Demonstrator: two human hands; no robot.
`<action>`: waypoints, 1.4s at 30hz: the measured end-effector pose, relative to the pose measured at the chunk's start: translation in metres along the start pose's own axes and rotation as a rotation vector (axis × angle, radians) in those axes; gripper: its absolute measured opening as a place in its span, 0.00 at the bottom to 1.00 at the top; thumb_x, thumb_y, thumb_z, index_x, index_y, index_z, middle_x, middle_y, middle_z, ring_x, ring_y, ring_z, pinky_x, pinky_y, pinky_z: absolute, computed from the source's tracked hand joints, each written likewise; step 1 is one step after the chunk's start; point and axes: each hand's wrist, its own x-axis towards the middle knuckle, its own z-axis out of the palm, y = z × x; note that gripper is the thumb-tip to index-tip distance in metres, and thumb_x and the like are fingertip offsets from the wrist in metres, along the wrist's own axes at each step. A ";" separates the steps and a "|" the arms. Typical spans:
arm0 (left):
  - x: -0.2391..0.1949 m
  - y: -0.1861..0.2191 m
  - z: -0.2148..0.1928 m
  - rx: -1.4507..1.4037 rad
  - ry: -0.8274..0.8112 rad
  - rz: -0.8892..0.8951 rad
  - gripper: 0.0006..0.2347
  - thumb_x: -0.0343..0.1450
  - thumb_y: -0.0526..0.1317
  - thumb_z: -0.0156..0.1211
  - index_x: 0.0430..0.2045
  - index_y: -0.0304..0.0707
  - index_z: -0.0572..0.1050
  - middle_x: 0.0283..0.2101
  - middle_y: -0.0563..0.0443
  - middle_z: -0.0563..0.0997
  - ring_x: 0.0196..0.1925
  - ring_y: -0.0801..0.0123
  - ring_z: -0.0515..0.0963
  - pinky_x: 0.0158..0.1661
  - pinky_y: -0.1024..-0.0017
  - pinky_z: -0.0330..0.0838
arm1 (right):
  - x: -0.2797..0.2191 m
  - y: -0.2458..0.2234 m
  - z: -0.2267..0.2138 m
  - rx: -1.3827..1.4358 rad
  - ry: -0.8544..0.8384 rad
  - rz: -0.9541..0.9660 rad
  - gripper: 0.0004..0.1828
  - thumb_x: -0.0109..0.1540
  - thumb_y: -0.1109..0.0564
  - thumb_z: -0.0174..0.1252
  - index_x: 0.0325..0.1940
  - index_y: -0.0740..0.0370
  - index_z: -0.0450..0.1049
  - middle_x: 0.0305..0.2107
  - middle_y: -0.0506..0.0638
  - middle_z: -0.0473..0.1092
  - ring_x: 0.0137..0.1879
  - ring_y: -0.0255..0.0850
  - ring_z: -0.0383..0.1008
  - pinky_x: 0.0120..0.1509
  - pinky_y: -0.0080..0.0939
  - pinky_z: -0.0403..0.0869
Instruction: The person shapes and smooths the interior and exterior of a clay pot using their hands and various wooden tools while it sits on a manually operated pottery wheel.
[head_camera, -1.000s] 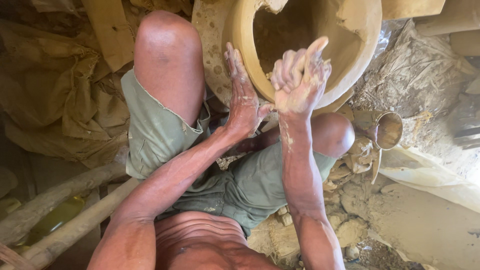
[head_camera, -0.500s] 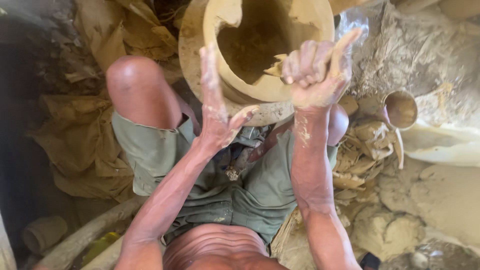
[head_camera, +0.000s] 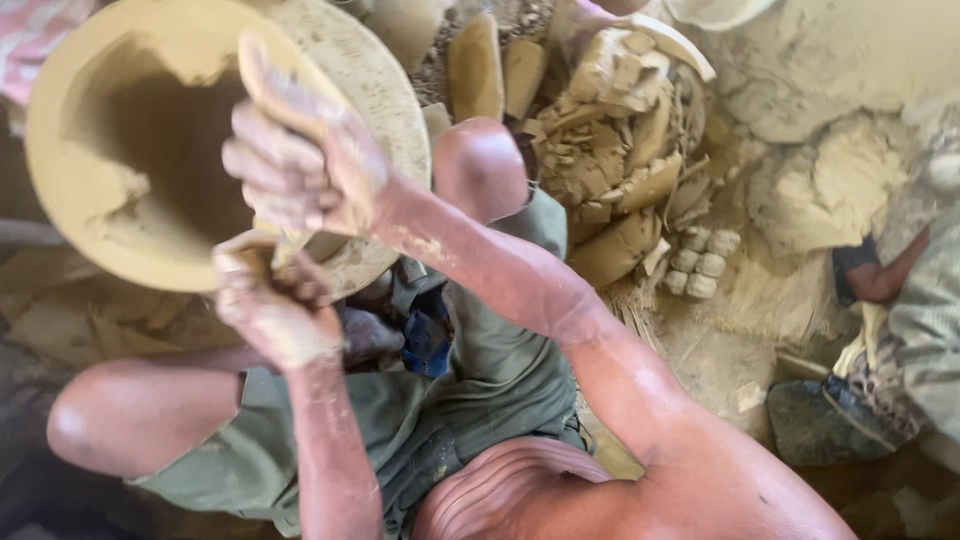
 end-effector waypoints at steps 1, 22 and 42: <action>0.000 0.006 0.006 0.011 -0.025 -0.009 0.15 0.79 0.51 0.54 0.37 0.35 0.71 0.21 0.56 0.66 0.16 0.78 0.65 0.16 0.78 0.60 | -0.004 -0.012 -0.009 -0.003 0.006 -0.028 0.34 0.75 0.36 0.41 0.20 0.55 0.53 0.14 0.43 0.49 0.15 0.31 0.46 0.18 0.30 0.55; 0.016 0.015 -0.021 0.993 0.174 0.821 0.25 0.84 0.48 0.58 0.74 0.40 0.58 0.78 0.43 0.58 0.77 0.59 0.63 0.71 0.62 0.66 | -0.006 -0.087 -0.165 0.043 0.432 -0.362 0.20 0.71 0.43 0.42 0.29 0.53 0.62 0.16 0.43 0.57 0.21 0.37 0.57 0.33 0.48 0.67; 0.089 -0.011 -0.102 0.335 0.077 0.424 0.37 0.75 0.34 0.59 0.78 0.35 0.42 0.76 0.38 0.60 0.77 0.57 0.62 0.74 0.65 0.60 | 0.049 0.040 -0.037 -0.716 0.202 -0.063 0.38 0.74 0.29 0.43 0.22 0.60 0.56 0.13 0.47 0.51 0.16 0.37 0.50 0.18 0.37 0.55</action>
